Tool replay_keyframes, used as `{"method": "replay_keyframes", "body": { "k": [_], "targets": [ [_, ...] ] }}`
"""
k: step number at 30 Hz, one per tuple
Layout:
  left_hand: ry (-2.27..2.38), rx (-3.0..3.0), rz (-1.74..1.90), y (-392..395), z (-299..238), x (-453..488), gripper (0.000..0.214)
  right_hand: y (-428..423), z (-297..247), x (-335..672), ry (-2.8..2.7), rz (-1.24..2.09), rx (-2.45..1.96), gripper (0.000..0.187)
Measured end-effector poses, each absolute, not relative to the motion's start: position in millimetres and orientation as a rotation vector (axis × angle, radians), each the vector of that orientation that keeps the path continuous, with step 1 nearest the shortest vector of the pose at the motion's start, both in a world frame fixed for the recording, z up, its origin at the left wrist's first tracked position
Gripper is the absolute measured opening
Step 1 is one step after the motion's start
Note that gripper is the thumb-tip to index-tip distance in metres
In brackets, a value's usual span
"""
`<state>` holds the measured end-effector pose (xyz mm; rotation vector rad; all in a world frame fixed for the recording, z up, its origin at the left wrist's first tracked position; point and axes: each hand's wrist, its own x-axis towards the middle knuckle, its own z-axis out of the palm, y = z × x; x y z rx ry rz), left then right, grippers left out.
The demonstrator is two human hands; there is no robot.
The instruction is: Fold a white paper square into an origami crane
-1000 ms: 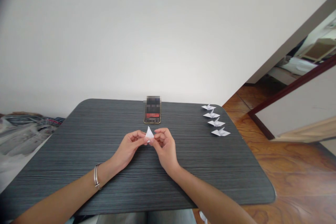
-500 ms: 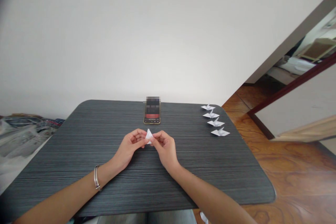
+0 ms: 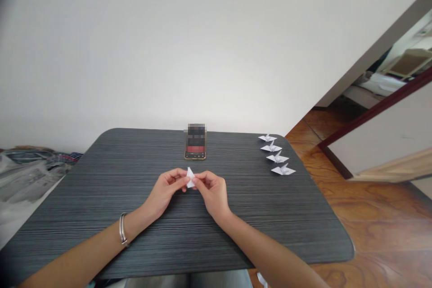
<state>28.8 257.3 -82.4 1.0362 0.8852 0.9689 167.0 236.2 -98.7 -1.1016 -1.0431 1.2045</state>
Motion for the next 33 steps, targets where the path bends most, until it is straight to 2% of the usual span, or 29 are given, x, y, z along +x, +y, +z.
{"method": "replay_keyframes", "body": {
  "k": [20,33],
  "targets": [
    [0.964,0.998,1.025,258,-85,29,0.020,242,-100,170,-0.984,1.324,-1.039,0.022],
    [0.908,0.984,0.991,259,-89,28,0.021,245,-102,172,-0.987,1.287,-1.004,0.019]
  ]
}}
